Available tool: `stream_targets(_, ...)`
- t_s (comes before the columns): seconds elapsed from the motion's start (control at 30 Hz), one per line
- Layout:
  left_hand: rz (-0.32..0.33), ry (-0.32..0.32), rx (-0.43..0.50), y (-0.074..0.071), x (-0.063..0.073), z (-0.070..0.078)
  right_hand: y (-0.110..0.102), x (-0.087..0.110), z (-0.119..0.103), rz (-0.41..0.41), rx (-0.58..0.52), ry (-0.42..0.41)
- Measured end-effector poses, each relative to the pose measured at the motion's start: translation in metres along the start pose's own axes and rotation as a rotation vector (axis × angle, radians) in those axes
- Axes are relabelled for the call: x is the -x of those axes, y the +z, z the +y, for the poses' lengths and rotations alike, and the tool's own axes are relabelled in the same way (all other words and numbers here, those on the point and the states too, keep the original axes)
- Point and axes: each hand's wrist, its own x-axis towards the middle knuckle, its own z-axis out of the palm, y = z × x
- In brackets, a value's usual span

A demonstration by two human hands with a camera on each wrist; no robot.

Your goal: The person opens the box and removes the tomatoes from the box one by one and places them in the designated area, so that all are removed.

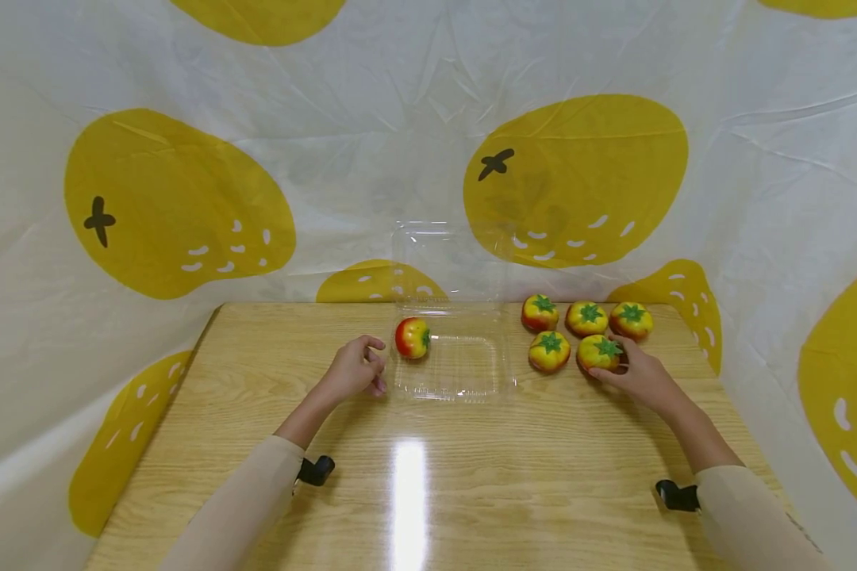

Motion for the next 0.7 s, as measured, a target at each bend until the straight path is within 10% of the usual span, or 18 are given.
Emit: stream_targets(0.7, 0.005, -0.004, 0.0, 0.0008, 0.0014, 0.0026, 0.0007, 0.0012, 0.0005, -0.018, -0.038, 0.0)
